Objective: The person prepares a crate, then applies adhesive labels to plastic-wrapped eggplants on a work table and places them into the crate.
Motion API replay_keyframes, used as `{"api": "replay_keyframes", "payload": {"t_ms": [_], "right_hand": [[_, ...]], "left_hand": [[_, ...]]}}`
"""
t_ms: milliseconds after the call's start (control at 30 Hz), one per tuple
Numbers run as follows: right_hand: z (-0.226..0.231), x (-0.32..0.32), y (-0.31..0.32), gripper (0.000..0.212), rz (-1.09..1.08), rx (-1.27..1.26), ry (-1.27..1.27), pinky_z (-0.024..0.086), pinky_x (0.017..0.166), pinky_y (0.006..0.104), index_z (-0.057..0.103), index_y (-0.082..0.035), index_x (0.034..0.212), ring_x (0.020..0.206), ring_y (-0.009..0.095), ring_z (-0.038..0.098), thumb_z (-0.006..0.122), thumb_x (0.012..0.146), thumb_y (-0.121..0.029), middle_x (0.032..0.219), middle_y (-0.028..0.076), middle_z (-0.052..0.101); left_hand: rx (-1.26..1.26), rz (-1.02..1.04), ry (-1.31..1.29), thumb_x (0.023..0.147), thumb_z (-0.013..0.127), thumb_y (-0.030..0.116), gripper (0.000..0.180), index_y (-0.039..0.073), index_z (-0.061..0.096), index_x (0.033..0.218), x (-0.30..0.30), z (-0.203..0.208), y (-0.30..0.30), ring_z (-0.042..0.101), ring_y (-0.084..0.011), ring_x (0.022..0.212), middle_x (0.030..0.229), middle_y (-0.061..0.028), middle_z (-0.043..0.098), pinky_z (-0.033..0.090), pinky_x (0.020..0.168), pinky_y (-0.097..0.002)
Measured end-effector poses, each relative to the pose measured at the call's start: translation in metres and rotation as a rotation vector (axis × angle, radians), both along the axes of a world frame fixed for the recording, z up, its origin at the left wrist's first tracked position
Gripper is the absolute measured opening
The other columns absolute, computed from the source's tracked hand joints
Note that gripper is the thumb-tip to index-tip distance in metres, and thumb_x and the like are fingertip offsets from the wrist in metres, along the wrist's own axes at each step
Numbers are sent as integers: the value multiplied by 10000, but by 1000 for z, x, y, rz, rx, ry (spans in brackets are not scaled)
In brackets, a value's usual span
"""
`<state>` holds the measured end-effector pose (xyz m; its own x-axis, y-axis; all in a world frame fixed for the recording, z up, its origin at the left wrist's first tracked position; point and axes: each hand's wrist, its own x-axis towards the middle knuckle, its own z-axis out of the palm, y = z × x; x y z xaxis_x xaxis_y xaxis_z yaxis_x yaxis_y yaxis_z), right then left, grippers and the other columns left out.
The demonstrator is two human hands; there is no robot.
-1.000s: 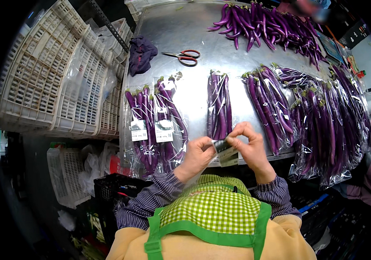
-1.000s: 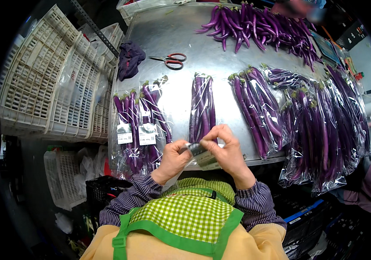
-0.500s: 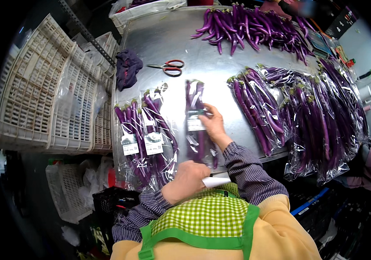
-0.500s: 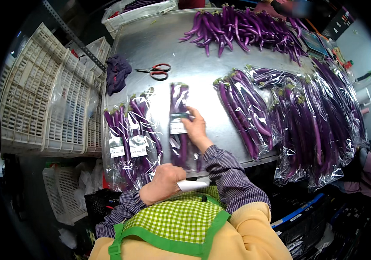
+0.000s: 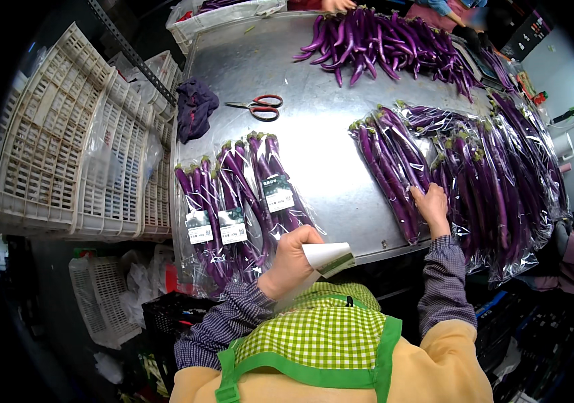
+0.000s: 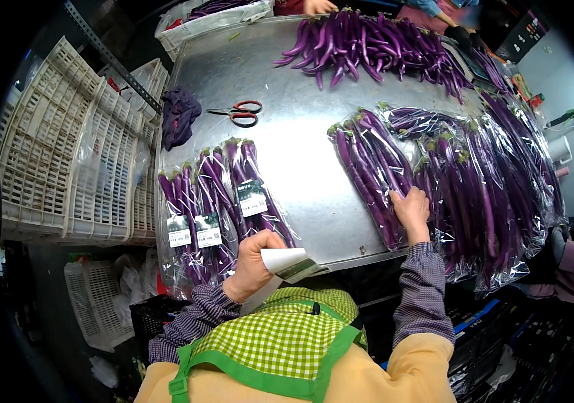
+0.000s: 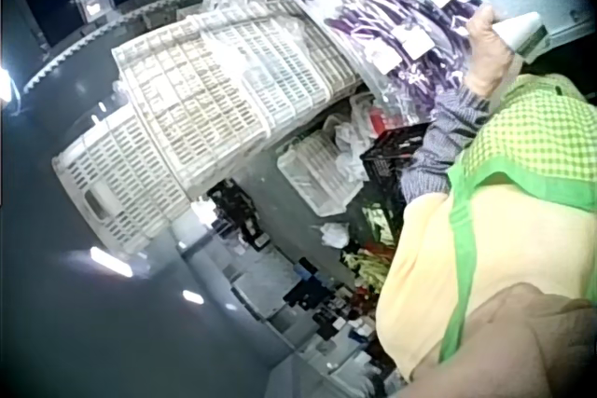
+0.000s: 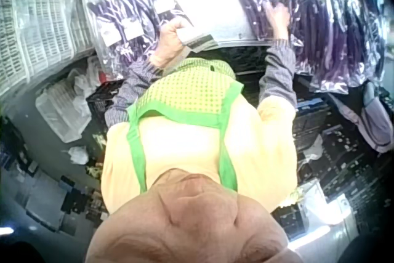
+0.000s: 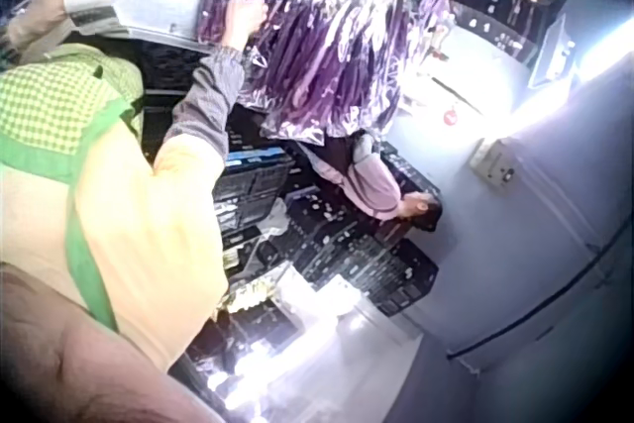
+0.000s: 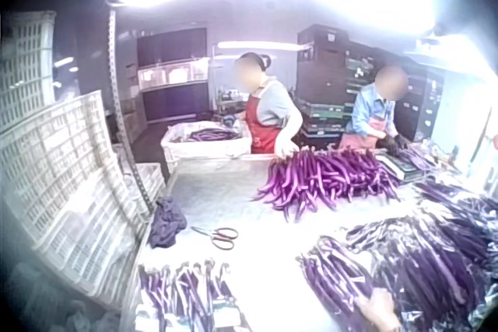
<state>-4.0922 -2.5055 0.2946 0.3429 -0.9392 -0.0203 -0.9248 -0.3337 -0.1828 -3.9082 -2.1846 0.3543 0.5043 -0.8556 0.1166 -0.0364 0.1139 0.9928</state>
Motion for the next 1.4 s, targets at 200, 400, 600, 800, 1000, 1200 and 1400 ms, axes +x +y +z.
{"api": "replay_keyframes", "payload": {"t_ms": [200, 400, 600, 800, 1000, 1200, 1400], "right_hand": [[45, 29, -19, 524, 114, 148, 9, 495, 878, 466, 630, 61, 994, 974, 422, 651, 652, 711, -379, 1016, 298, 663], [102, 53, 45, 569, 115, 142, -194, 496, 845, 452, 626, 43, 1001, 925, 391, 665, 657, 722, -452, 966, 260, 677], [-9, 54, 148, 437, 389, 141, -176, 507, 740, 531, 522, -21, 982, 842, 416, 641, 699, 787, -369, 957, 227, 598], [-32, 41, 154, 243, 710, 183, -275, 472, 753, 508, 531, -2, 1005, 867, 412, 589, 647, 823, -112, 942, 223, 555], [7, 32, 147, 297, 810, 407, -586, 505, 792, 390, 590, 34, 1167, 883, 290, 627, 584, 934, -150, 961, 152, 607], [97, 31, 142, 268, 519, 1159, -1063, 477, 779, 244, 662, 6, 1153, 864, 90, 588, 640, 956, -176, 976, 35, 645], [97, 31, 141, 205, 680, 951, -947, 464, 729, 239, 694, 4, 1031, 806, 79, 573, 738, 867, -111, 865, 13, 633]], "left_hand": [[61, -36, -81, 837, 758, 62, 155, -8, 640, 765, -9, -19, -11, 550, -90, 717, 812, -30, 600, 427, 608, -233], [-95, -48, 173, 834, 752, 50, 119, 44, 702, 942, -27, -3, -14, 588, -95, 759, 870, -16, 616, 469, 648, -238], [73, -182, -192, 861, 740, 71, 120, 32, 695, 965, -20, -6, -10, 644, -84, 789, 847, -21, 684, 518, 695, -231], [60, -66, 211, 900, 707, 93, 99, 23, 650, 941, -12, 2, -16, 609, -41, 785, 856, -1, 680, 510, 688, -210], [34, -42, 90, 896, 714, 101, 117, 14, 643, 929, -14, 5, -23, 618, -54, 782, 849, -15, 679, 517, 688, -221], [36, -35, -121, 866, 755, 136, 171, 16, 647, 921, -13, -1, -26, 637, -72, 756, 821, -41, 682, 516, 645, -236], [78, -34, -20, 837, 787, 157, 185, 22, 660, 844, -19, -1, -28, 630, -67, 700, 766, -42, 686, 497, 588, -235]]}}
